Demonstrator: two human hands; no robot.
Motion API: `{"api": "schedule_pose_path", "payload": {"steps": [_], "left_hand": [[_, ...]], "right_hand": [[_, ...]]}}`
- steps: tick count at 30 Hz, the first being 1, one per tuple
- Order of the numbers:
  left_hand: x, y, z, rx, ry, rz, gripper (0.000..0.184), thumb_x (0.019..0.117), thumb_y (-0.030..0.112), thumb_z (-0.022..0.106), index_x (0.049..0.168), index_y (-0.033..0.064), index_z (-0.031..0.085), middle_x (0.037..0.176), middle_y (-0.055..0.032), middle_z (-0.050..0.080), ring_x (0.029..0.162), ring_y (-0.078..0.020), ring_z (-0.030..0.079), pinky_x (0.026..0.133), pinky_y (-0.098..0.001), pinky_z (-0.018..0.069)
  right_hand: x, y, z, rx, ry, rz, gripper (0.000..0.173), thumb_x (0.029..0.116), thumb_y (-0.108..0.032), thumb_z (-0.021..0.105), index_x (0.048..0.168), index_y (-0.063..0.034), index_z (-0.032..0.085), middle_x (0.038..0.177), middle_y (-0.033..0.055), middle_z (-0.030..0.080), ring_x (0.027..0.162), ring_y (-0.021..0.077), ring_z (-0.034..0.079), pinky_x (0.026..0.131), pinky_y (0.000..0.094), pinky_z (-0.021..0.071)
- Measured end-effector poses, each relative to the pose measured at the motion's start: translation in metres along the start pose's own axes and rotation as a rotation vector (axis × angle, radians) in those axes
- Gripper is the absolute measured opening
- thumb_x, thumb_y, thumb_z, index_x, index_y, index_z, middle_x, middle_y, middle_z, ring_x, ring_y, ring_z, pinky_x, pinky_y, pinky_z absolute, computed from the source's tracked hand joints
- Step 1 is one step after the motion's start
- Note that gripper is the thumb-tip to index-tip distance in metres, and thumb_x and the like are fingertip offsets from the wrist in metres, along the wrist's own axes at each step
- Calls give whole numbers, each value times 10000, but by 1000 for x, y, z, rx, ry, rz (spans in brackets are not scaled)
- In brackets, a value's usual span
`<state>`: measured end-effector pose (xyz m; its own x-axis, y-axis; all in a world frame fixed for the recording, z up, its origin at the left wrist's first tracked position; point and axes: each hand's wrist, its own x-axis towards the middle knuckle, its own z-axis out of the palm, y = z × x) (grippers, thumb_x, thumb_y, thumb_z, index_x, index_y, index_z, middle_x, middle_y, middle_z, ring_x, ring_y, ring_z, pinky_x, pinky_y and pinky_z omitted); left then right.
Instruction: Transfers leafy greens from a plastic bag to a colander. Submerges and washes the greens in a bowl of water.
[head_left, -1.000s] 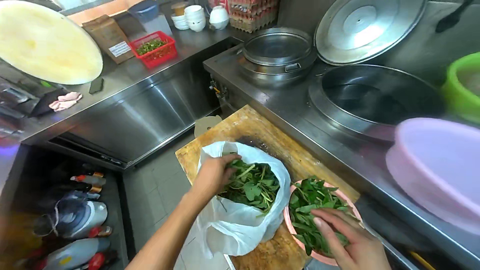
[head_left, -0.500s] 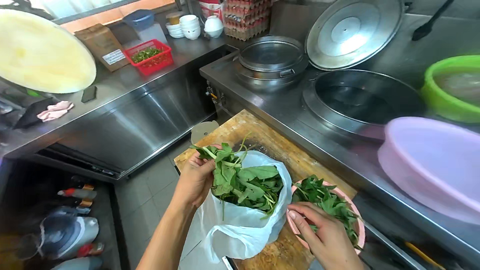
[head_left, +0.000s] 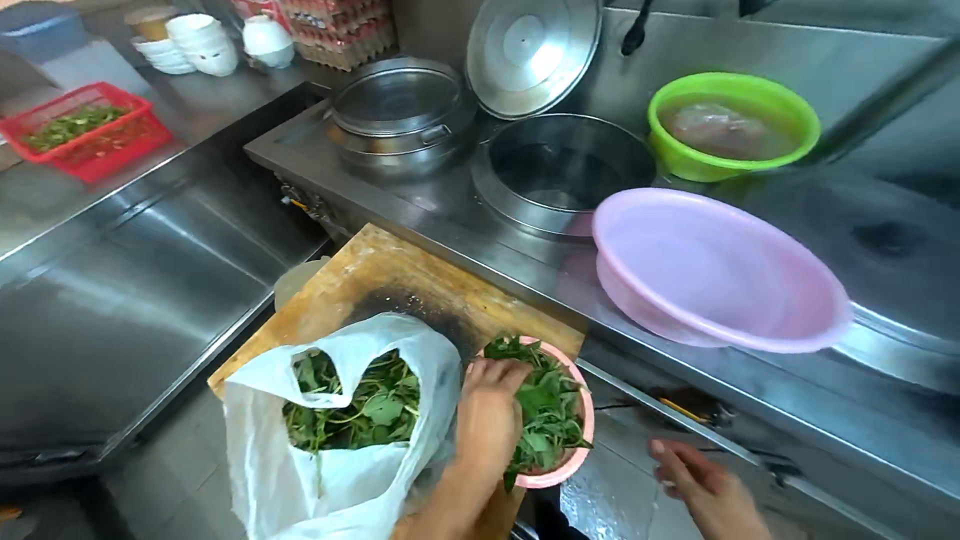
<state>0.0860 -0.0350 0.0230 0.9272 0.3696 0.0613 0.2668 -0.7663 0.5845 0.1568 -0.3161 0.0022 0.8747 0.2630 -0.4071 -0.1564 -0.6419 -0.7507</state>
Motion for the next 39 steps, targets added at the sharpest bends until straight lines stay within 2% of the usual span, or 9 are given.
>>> {"api": "schedule_pose_path", "payload": {"steps": [3, 6, 11, 17, 24, 30, 33, 36, 39], "left_hand": [[-13, 5, 47, 161, -219, -40, 578, 888, 350, 612, 1463, 295, 593, 1667, -92, 324, 1546, -480, 153, 1159, -779, 78], [-20, 9, 72, 283, -244, -93, 826, 852, 741, 536, 1547, 298, 481, 1687, -127, 260, 1528, -533, 149, 1133, -802, 126], [-5, 5, 95, 335, -339, -203, 989, 782, 696, 663, 1613, 257, 355, 1687, -238, 168, 1510, -587, 108, 1109, -807, 192], [31, 19, 82, 321, -870, -383, 1011, 951, 610, 570, 1664, 224, -35, 1677, -236, -204, 1509, -537, -208, 1125, -808, -65], [6, 32, 68, 310, -501, -308, 1013, 798, 422, 816, 1636, 241, 276, 1685, -227, 187, 1531, -514, 163, 1169, -723, 215], [25, 124, -56, 359, 12, 39, 1082, 569, 367, 936, 1534, 183, 482, 1538, -289, 436, 1387, -592, 388, 1055, -771, 349], [72, 172, -83, 370, 265, 282, 1068, 470, 376, 936, 1458, 217, 564, 1444, -243, 547, 1290, -547, 511, 978, -730, 445], [136, 226, -79, 212, 210, 361, 1038, 571, 363, 951, 1502, 214, 519, 1494, -224, 496, 1304, -504, 506, 960, -696, 475], [190, 262, -60, -93, -9, 318, 1037, 672, 272, 959, 1558, 186, 426, 1569, -223, 395, 1335, -469, 484, 974, -641, 497]], "right_hand": [[19, 8, 26, 63, -149, 126, 441, 1076, -359, 500, 1291, -1, 640, 1134, 190, 704, 939, 302, 719, 815, 512, 591], [36, -6, 59, 314, -261, 251, 467, 1113, -371, 404, 1366, -12, 565, 1118, 171, 709, 863, 260, 742, 738, 434, 630], [57, -10, 76, 513, -304, 362, 410, 1116, -303, 437, 1223, 47, 621, 920, 181, 725, 750, 243, 744, 686, 409, 642], [87, -4, 54, 551, -632, 459, 312, 1088, -207, 516, 1287, 30, 554, 1009, 191, 720, 827, 286, 756, 741, 433, 653], [75, -31, 47, 524, -656, 375, 272, 985, -21, 541, 1244, 59, 552, 948, 189, 704, 791, 276, 731, 714, 444, 634], [20, -131, -30, 820, -526, 78, 571, 778, 31, 621, 1323, 0, 454, 916, 48, 676, 758, 145, 686, 632, 361, 608], [23, -173, -87, 964, -434, -144, 536, 751, 26, 642, 1263, -50, 500, 983, 15, 728, 854, 127, 719, 717, 351, 629], [50, -188, -145, 951, -188, -254, 456, 749, -151, 746, 1172, -69, 596, 901, 70, 743, 764, 170, 738, 625, 349, 636], [70, -194, -193, 717, 59, -284, 559, 832, -246, 732, 1314, -79, 506, 925, 109, 722, 683, 197, 723, 565, 345, 625]]}}
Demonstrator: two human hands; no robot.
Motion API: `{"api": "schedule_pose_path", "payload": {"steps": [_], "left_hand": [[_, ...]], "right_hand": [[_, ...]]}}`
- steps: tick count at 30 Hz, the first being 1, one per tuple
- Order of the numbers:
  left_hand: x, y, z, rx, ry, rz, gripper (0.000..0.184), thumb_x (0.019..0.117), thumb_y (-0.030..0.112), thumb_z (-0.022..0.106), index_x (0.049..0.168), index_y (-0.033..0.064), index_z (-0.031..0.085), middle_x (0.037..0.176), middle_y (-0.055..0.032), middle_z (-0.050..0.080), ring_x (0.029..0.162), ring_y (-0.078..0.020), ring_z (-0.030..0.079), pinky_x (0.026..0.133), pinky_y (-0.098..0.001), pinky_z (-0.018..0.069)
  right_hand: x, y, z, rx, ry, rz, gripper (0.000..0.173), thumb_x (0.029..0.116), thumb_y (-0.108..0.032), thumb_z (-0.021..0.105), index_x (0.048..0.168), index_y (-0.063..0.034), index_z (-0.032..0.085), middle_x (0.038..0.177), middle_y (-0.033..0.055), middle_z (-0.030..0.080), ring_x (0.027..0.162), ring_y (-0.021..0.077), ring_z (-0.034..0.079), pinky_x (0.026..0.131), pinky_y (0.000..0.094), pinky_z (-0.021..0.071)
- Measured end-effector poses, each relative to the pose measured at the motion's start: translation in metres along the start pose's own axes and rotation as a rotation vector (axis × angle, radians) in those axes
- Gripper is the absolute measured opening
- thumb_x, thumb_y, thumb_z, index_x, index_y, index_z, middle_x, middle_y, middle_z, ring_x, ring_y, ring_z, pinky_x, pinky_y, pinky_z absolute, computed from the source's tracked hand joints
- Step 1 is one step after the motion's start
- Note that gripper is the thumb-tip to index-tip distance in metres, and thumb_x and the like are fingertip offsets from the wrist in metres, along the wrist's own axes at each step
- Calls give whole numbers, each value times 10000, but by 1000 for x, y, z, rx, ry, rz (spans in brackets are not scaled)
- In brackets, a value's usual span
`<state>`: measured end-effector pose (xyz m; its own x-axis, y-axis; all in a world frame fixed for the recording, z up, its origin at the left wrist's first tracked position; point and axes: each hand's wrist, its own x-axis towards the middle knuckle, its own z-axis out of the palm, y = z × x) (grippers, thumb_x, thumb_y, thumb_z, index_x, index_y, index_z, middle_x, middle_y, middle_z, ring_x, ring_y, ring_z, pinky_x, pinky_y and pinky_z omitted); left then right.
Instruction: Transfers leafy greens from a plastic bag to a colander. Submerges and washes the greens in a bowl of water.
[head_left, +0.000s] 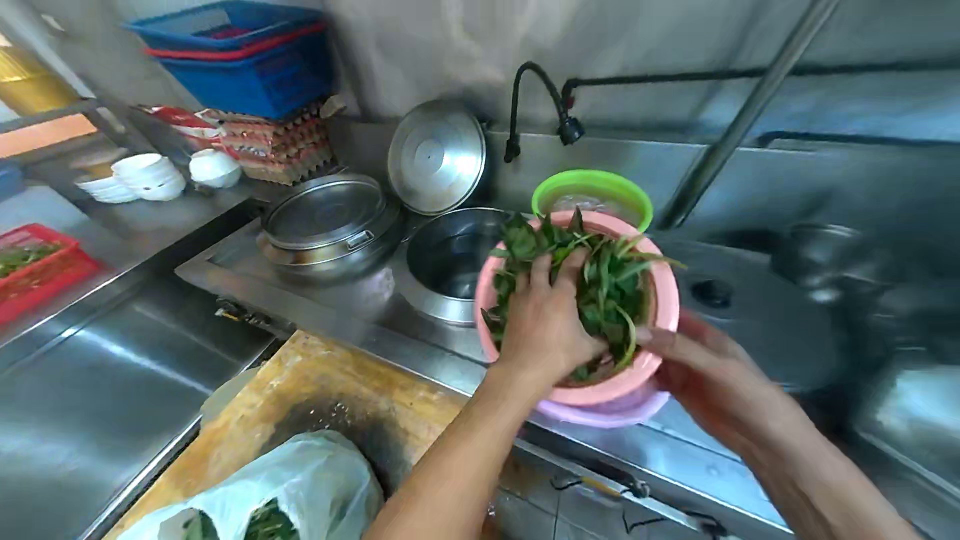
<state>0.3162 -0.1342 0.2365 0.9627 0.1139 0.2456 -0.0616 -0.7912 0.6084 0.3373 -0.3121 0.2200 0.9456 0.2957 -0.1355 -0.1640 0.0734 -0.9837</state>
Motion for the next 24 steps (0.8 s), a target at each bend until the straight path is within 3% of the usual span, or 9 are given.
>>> {"api": "schedule_pose_path", "payload": {"steps": [4, 7, 9, 12, 13, 16, 17, 20, 24], "left_hand": [[34, -33, 59, -369, 5, 24, 947, 651, 151, 961, 1476, 94, 500, 1493, -161, 508, 1284, -323, 572, 1023, -534, 522], [45, -61, 77, -199, -223, 27, 941, 663, 142, 935, 1492, 122, 491, 1519, -133, 484, 1333, -302, 537, 1076, -520, 490], [49, -72, 82, 58, -421, 49, 996, 677, 154, 938, 1543, 218, 451, 1550, -154, 458, 1409, -387, 453, 1131, -623, 390], [54, -71, 78, 240, -724, -8, 1023, 772, 270, 902, 1618, 284, 327, 1663, -183, 292, 1529, -479, 209, 1175, -771, 89], [56, -69, 71, 208, -737, -33, 951, 809, 288, 876, 1608, 269, 359, 1654, -173, 319, 1527, -456, 239, 1181, -760, 108], [58, -66, 45, 52, -548, -108, 547, 946, 321, 747, 1450, 177, 588, 1383, -150, 635, 1282, -339, 601, 1086, -604, 450], [60, -64, 39, 23, -515, -147, 521, 960, 369, 723, 1428, 171, 605, 1355, -151, 650, 1255, -329, 615, 1067, -589, 467], [63, -62, 61, 73, -541, -231, 851, 852, 566, 773, 1550, 188, 468, 1619, -197, 366, 1473, -436, 359, 1143, -652, 357], [47, -43, 137, 328, -826, -439, 1280, 778, 613, 811, 1665, 229, -28, 1691, -243, -147, 1502, -615, -46, 1080, -860, 144]], "right_hand": [[36, -14, -32, -475, 132, -63, 805, 811, -166, 866, 1481, -119, 422, 1137, 204, 641, 646, 285, 695, 550, 435, 623], [65, -8, -62, -848, 135, -194, 919, 723, -289, 944, 1490, -149, 457, 1234, 197, 629, 869, 328, 695, 706, 550, 596], [78, -5, -80, -946, 109, -292, 930, 717, -311, 943, 1496, -162, 458, 1272, 202, 609, 914, 355, 681, 731, 584, 574], [91, -9, -97, -949, 54, -371, 917, 722, -300, 939, 1498, -208, 458, 1289, 175, 603, 865, 319, 696, 678, 537, 595], [95, -12, -103, -935, 50, -400, 909, 717, -306, 935, 1491, -207, 470, 1283, 167, 609, 844, 305, 700, 667, 526, 599], [103, -16, -121, -843, 76, -455, 895, 678, -340, 889, 1474, -219, 498, 1293, 105, 625, 826, 232, 715, 666, 478, 626], [105, -17, -127, -778, 89, -457, 897, 670, -310, 881, 1474, -220, 496, 1288, 94, 626, 810, 220, 718, 657, 464, 631], [103, -18, -143, -595, 145, -435, 887, 681, -266, 862, 1484, -245, 487, 1249, 73, 631, 820, 219, 725, 653, 437, 645], [90, 1, -180, -359, 287, -335, 846, 704, -294, 815, 1481, -226, 486, 1208, 52, 661, 878, 189, 720, 634, 387, 634]]}}
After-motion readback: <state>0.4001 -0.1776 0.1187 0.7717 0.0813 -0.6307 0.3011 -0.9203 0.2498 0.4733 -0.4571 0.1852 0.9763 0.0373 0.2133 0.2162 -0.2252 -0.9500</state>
